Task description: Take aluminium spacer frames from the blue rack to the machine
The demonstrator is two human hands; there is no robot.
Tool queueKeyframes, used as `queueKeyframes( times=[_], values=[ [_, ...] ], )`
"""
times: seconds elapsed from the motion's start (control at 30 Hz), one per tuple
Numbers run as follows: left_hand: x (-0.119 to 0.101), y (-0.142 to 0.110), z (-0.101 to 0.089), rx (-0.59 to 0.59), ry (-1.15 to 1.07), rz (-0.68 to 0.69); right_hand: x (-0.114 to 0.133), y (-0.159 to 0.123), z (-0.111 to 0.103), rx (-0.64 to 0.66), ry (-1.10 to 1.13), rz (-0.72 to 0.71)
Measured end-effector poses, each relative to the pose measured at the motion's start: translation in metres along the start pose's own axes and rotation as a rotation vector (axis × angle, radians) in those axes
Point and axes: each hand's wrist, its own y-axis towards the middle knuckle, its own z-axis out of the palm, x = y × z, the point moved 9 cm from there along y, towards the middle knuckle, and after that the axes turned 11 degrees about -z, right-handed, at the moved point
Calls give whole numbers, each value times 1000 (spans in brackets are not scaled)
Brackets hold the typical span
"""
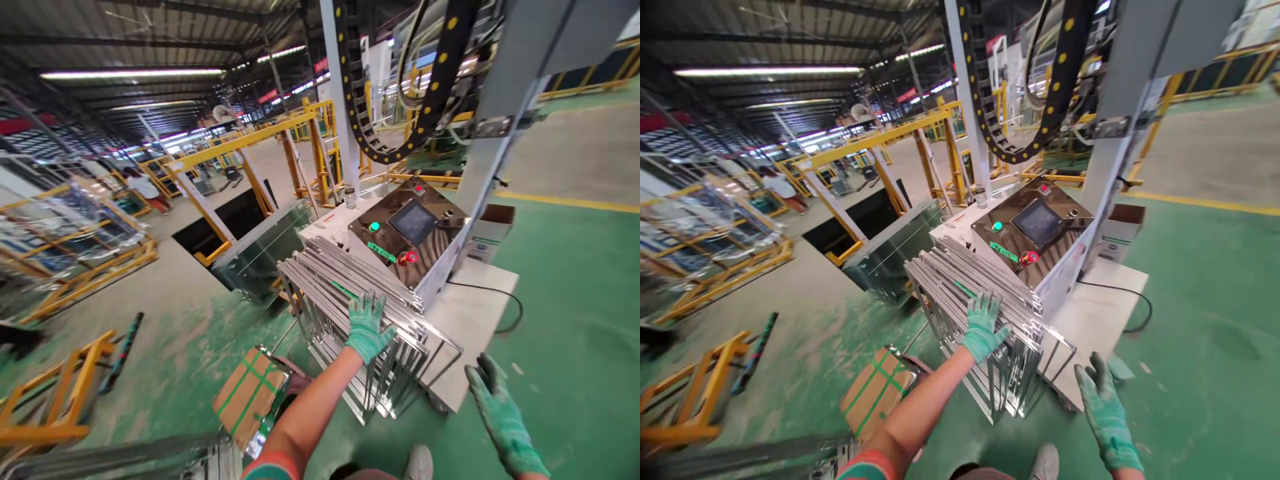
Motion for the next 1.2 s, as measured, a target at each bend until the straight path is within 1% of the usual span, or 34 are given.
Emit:
queueKeyframes(
  times=[0.07, 0.13, 0.2, 0.3, 0.37, 0.4, 0.47, 0.5, 0.53, 0.6, 0.67, 0.73, 0.87, 0.93, 1.07, 1.2],
  values=[
    [-2, 3, 14, 26, -24, -37, 13, 25, 17, 127, -15, 19],
    [0, -5, 21, 41, -57, -46, 25, 40, 35, 257, -37, 13],
    [7, -15, 22, 47, -83, -67, 29, 46, 52, 368, -56, 27],
    [26, -27, 21, 40, -69, -206, 24, 50, 69, 445, -71, 26],
    [35, -30, 22, 38, -51, -298, 21, 54, 75, 429, -71, 0],
    [37, -31, 22, 37, -48, -319, 20, 57, 75, 399, -72, -8],
    [35, -31, 24, 35, -58, -313, 25, 62, 72, 302, -89, -47],
    [33, -30, 24, 31, -68, -299, 32, 63, 69, 248, -117, -99],
    [31, -30, 25, 24, -81, -288, 42, 63, 67, 197, -164, -177],
    [29, -29, 25, 5, -108, -272, 68, 57, 68, 136, -317, -389],
    [28, -29, 26, -26, -130, -261, 88, 45, 78, 149, -483, -569],
    [27, -31, 25, -69, -141, -257, 97, 36, 91, 216, -586, -658],
    [23, -38, 20, -158, -164, -251, 108, 30, 114, 394, -593, -704],
    [21, -40, 16, -185, -187, -250, 116, 30, 119, 424, -577, -705],
    [20, -38, 10, -184, -193, -266, 134, 30, 123, 356, -608, -740],
    [17, -30, 8, -180, -205, -238, 143, 31, 124, 265, -662, -787]
  ],
)
